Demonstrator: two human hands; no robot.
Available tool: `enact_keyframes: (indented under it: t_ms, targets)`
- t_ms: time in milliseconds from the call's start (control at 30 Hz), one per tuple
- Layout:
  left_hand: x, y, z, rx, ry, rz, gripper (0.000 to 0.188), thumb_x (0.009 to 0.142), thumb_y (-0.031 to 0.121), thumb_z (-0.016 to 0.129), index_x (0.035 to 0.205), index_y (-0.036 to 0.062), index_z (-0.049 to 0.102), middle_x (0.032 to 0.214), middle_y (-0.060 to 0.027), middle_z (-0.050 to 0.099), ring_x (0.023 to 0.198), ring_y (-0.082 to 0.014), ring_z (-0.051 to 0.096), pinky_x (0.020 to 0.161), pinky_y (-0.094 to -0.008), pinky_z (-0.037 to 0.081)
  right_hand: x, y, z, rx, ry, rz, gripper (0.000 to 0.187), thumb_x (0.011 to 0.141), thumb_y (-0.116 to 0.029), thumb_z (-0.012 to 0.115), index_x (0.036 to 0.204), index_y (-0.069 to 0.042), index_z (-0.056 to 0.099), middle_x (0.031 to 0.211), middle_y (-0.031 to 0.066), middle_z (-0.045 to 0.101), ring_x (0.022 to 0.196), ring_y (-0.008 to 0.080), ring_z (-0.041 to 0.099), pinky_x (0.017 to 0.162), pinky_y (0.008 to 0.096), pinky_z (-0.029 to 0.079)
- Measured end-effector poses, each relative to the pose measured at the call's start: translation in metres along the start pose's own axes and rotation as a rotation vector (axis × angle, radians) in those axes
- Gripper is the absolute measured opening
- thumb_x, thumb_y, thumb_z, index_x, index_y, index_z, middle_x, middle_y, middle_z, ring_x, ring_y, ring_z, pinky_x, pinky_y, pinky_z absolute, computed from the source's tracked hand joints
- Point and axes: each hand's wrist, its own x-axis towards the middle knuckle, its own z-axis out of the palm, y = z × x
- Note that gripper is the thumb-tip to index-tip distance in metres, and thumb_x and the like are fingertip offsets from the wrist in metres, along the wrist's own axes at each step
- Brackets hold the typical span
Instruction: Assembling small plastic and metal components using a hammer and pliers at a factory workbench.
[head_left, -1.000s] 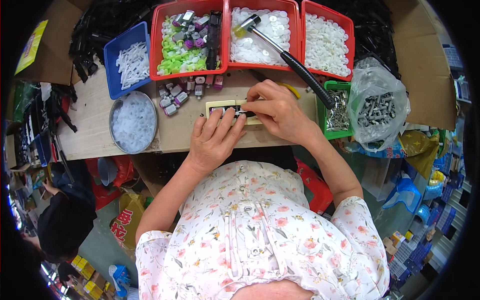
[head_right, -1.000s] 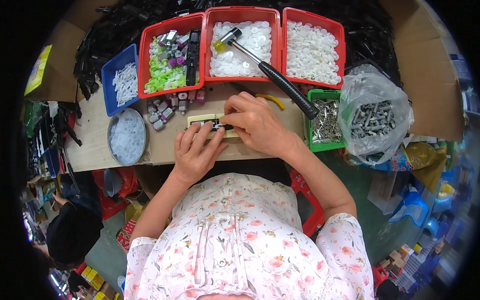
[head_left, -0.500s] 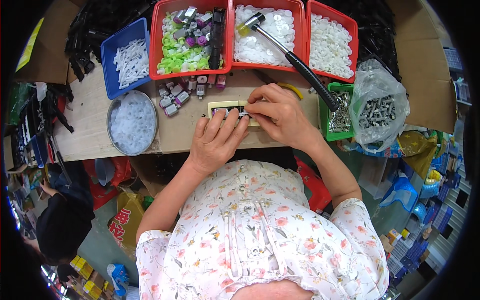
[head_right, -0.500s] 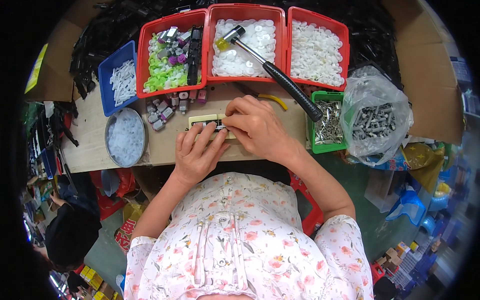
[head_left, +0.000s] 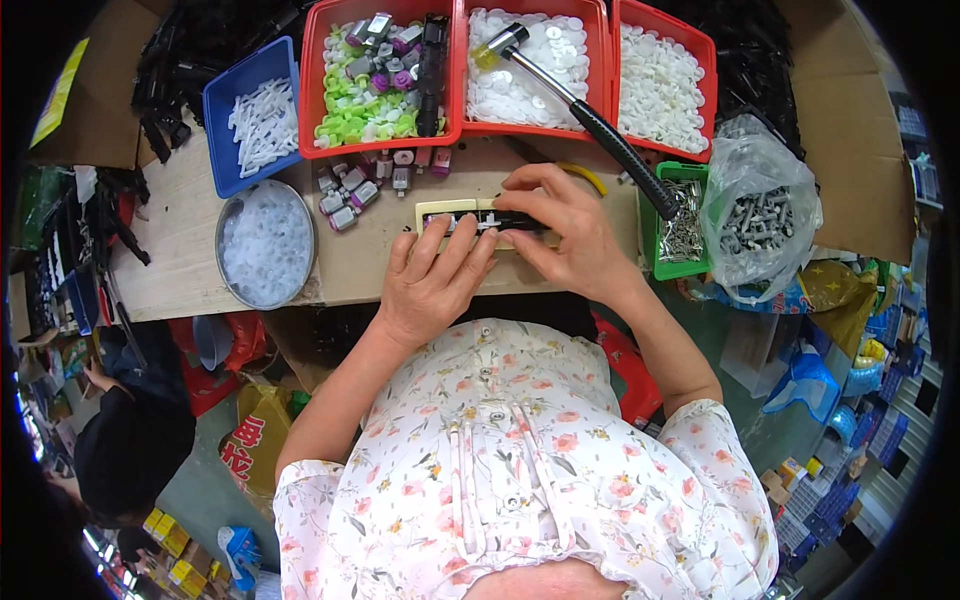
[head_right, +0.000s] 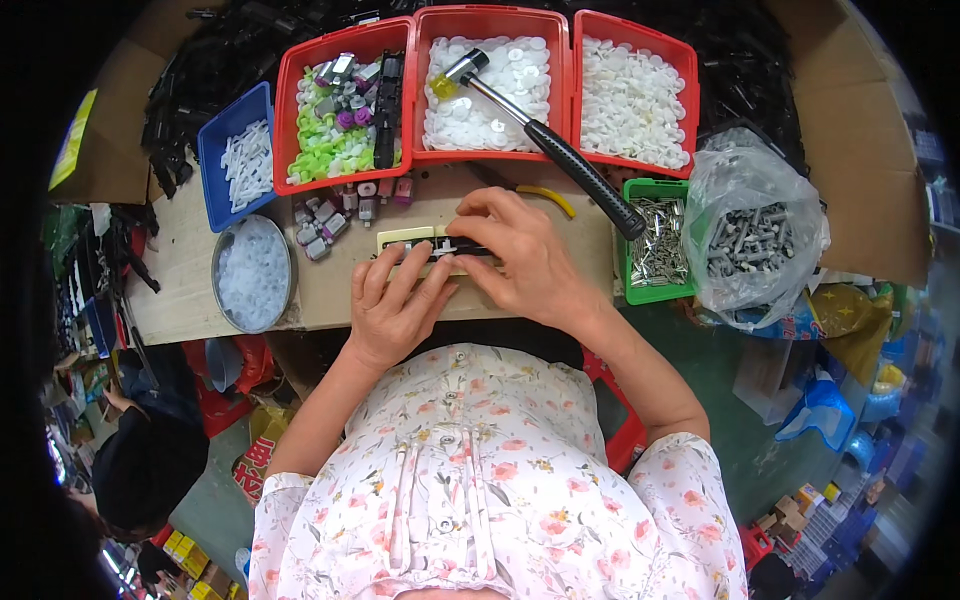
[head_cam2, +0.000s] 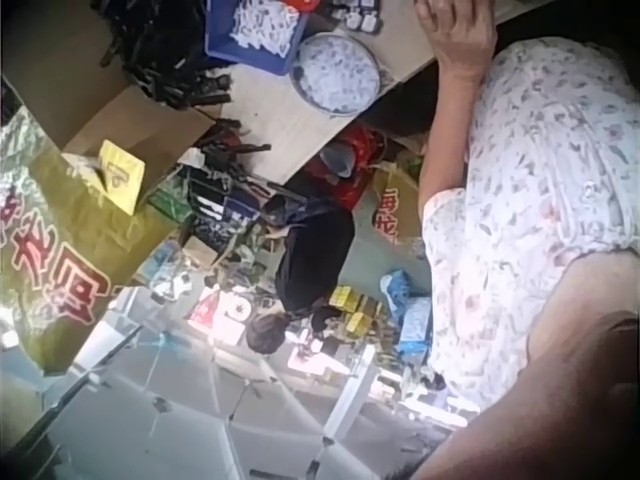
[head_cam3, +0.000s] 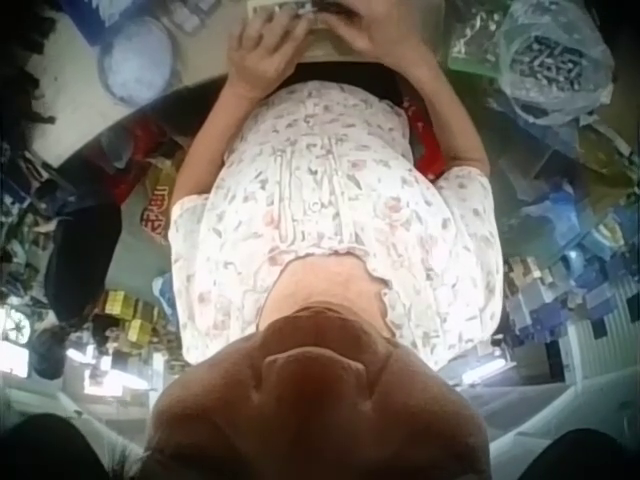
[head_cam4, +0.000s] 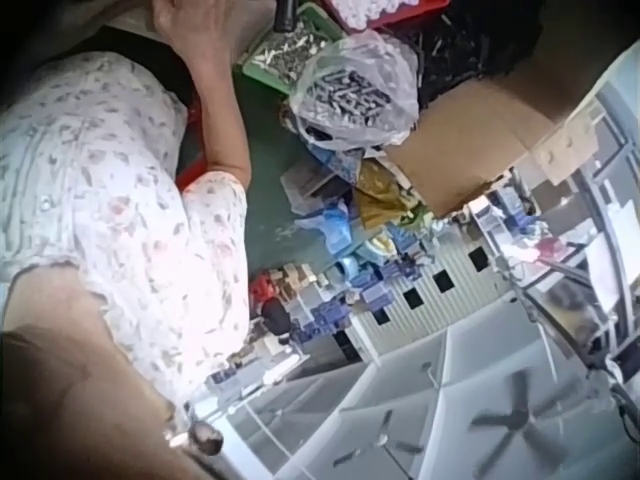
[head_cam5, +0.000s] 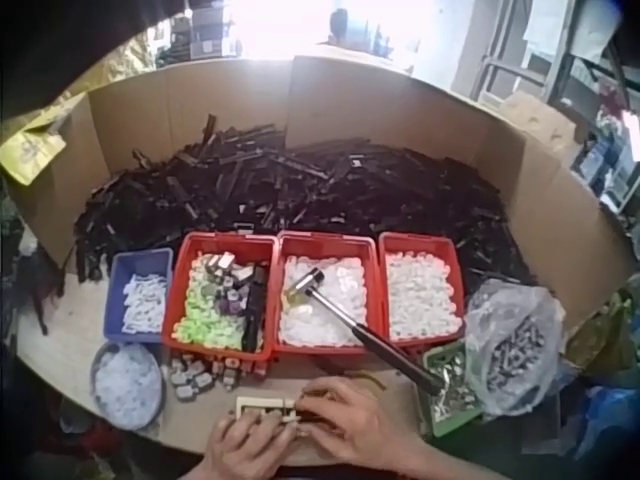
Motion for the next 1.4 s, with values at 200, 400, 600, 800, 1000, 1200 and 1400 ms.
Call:
enact_keyframes:
  t_ms: [200, 400, 600, 800, 1000, 1200, 1400]
  targets:
    - [-0.002, -0.002, 0.002, -0.027, 0.005, -0.005, 0.036, 0.078, 0.023, 0.080, 0.112, 0.0148, 0.071, 0.125, -0.0037, 0.061, 0.115, -0.0262, 0.053, 0.095, -0.0416, 0.038, -0.003, -0.005, 0.004, -0.196, -0.035, -0.123, 0.027, 0.077, -0.004, 0.074, 0.103, -0.001, 0.069, 0.107, 0.0136, 0.061, 0.097, 0.0310, 0.060, 0.083, 0.0414, 0.047]
    - [-0.002, -0.001, 0.001, 0.006, 0.006, -0.002, 0.033, 0.084, 0.026, 0.074, 0.114, 0.0146, 0.069, 0.123, -0.0028, 0.061, 0.117, -0.0241, 0.051, 0.095, -0.0404, 0.038, 0.003, -0.003, -0.001, -0.171, -0.128, -0.137, 0.024, 0.077, -0.005, 0.073, 0.101, -0.002, 0.071, 0.104, 0.0108, 0.062, 0.098, 0.0303, 0.060, 0.084, 0.0414, 0.046]
    - [0.002, 0.002, 0.004, -0.043, 0.012, 0.004, 0.035, 0.083, 0.025, 0.075, 0.116, 0.0144, 0.068, 0.124, -0.0038, 0.060, 0.117, -0.0256, 0.052, 0.094, -0.0413, 0.039, -0.007, -0.009, -0.009, -0.262, -0.103, -0.077, 0.027, 0.078, -0.007, 0.073, 0.105, -0.003, 0.069, 0.106, 0.0091, 0.062, 0.102, 0.0310, 0.059, 0.090, 0.0432, 0.044]
    - [-0.001, -0.003, -0.001, -0.084, -0.006, -0.015, 0.036, 0.082, 0.022, 0.077, 0.116, 0.0131, 0.070, 0.124, -0.0063, 0.061, 0.118, -0.0283, 0.052, 0.093, -0.0423, 0.039, -0.030, -0.033, -0.063, -0.247, 0.335, -0.002, 0.019, 0.080, 0.002, 0.071, 0.098, -0.001, 0.070, 0.101, 0.0116, 0.066, 0.093, 0.0277, 0.065, 0.081, 0.0357, 0.051]
    - [0.004, -0.005, -0.009, -0.111, -0.005, -0.016, 0.037, 0.079, 0.019, 0.079, 0.115, 0.0113, 0.071, 0.123, -0.0089, 0.062, 0.116, -0.0306, 0.052, 0.092, -0.0432, 0.039, -0.090, 0.020, -0.139, -0.626, 0.588, 0.380, 0.014, 0.085, -0.003, 0.067, 0.098, 0.001, 0.069, 0.094, 0.0141, 0.068, 0.085, 0.0291, 0.067, 0.076, 0.0354, 0.052]
    - [0.017, -0.002, -0.024, -0.111, -0.007, -0.072, 0.036, 0.076, 0.015, 0.079, 0.111, 0.0092, 0.072, 0.120, -0.0112, 0.062, 0.114, -0.0324, 0.054, 0.088, -0.0437, 0.042, -0.127, 0.081, -0.160, -0.953, 0.469, 0.540, 0.022, 0.085, -0.007, 0.067, 0.107, -0.003, 0.066, 0.089, 0.0169, 0.069, 0.078, 0.0309, 0.067, 0.072, 0.0396, 0.052]
    - [0.029, -0.038, -0.049, -0.078, 0.088, -0.134, 0.032, 0.075, 0.013, 0.079, 0.106, 0.0094, 0.072, 0.116, -0.0103, 0.062, 0.111, -0.0323, 0.054, 0.089, -0.0439, 0.042, -0.125, 0.087, -0.179, -0.837, 0.404, 0.609, 0.031, 0.081, -0.002, 0.062, 0.111, -0.004, 0.061, 0.079, 0.0134, 0.066, 0.071, 0.0283, 0.065, 0.068, 0.0380, 0.050]
